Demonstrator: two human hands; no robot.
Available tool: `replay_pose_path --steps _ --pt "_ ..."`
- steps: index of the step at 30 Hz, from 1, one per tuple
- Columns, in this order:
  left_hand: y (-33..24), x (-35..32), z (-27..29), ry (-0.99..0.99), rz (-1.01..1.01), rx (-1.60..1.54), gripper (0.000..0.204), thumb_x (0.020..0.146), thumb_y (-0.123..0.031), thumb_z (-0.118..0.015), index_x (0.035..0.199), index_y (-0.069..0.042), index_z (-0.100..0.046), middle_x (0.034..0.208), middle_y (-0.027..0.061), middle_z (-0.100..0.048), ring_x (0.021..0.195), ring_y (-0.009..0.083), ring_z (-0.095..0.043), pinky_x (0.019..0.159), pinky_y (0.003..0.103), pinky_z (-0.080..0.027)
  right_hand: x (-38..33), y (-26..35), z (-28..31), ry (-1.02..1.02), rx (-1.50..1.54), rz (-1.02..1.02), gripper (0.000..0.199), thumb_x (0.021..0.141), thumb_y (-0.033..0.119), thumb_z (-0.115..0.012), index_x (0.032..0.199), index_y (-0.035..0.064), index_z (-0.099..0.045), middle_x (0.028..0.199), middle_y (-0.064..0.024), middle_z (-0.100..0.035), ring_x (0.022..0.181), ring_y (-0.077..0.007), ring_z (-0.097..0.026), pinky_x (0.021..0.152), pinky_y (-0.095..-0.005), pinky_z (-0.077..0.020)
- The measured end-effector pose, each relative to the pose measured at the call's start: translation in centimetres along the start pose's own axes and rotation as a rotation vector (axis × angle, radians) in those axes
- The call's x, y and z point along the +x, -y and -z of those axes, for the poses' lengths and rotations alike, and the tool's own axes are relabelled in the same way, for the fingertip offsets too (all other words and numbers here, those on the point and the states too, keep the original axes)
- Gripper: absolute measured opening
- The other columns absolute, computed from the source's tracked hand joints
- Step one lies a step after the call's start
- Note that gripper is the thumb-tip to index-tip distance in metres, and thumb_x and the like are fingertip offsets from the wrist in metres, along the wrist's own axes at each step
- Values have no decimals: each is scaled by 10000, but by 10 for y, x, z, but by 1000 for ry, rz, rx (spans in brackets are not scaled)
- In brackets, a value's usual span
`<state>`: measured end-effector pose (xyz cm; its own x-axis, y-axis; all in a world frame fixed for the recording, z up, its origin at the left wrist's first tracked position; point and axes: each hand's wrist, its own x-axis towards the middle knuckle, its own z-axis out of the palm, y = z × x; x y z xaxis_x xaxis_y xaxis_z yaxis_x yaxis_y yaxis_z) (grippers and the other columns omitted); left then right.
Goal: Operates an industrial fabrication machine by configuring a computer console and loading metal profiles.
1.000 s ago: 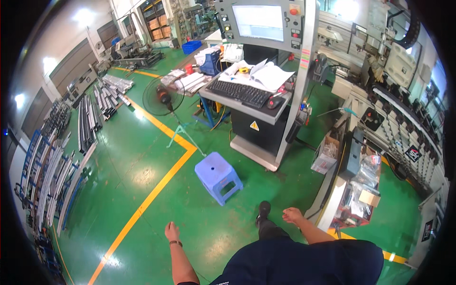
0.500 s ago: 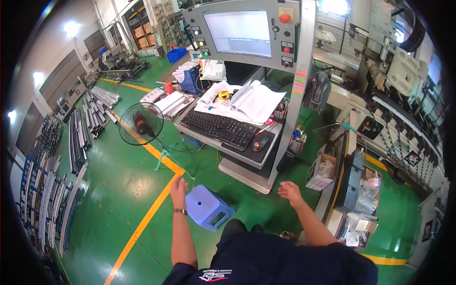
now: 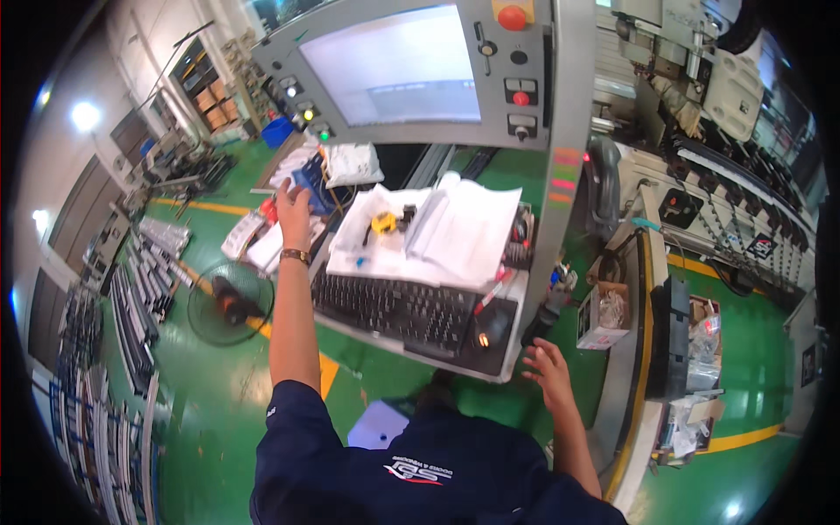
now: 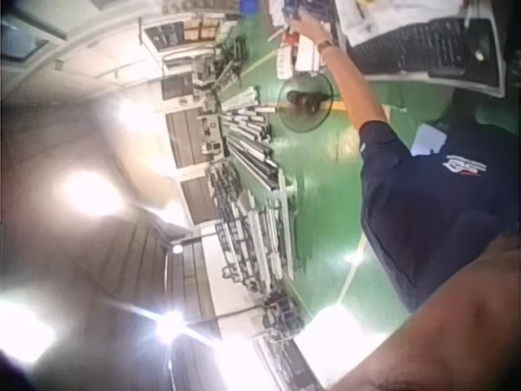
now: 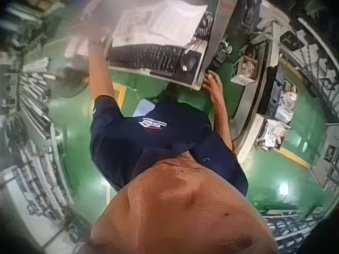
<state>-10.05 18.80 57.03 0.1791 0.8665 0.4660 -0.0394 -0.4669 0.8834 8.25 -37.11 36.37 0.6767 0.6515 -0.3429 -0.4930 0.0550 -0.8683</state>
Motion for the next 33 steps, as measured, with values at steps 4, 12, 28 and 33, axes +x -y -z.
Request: replay_pose_path --steps 4,12,28,33 --pt "47 128 -22 -60 -19 30 703 901 -146 -655 1549 -85 -388 1407 179 -549 1061 196 -614 785 293 -529 38 6 -48 -119 -1 37 478 1056 350 -590 1456 101 -510 1291 -45 -625 1081 -139 -607 875 -353 -524" --pt "106 216 -75 176 -321 -241 880 833 37 -745 1557 -65 -255 1526 139 -394 1334 305 -505 1038 417 -506 57 -4 -109 -392 -74 302 572 1097 413 -456 1504 10 -436 1477 -160 -511 1366 -243 -483 1162 -373 -352" --pt "220 346 -58 297 -467 -72 629 942 -255 -749 1404 25 -425 1473 154 -530 1266 255 -566 1030 383 -494 49 -29 -120 -424 -543 537 580 1077 462 -480 1464 30 -489 1427 -147 -563 1358 -263 -512 1137 -360 -371" --pt "217 385 -54 386 -544 -198 770 968 -214 -708 1561 21 -275 1474 150 -525 1255 251 -561 1031 374 -459 60 -44 -115 -495 -539 597 662 1051 567 -441 1387 10 -568 1328 -179 -637 1276 -321 -587 1082 -410 -424"
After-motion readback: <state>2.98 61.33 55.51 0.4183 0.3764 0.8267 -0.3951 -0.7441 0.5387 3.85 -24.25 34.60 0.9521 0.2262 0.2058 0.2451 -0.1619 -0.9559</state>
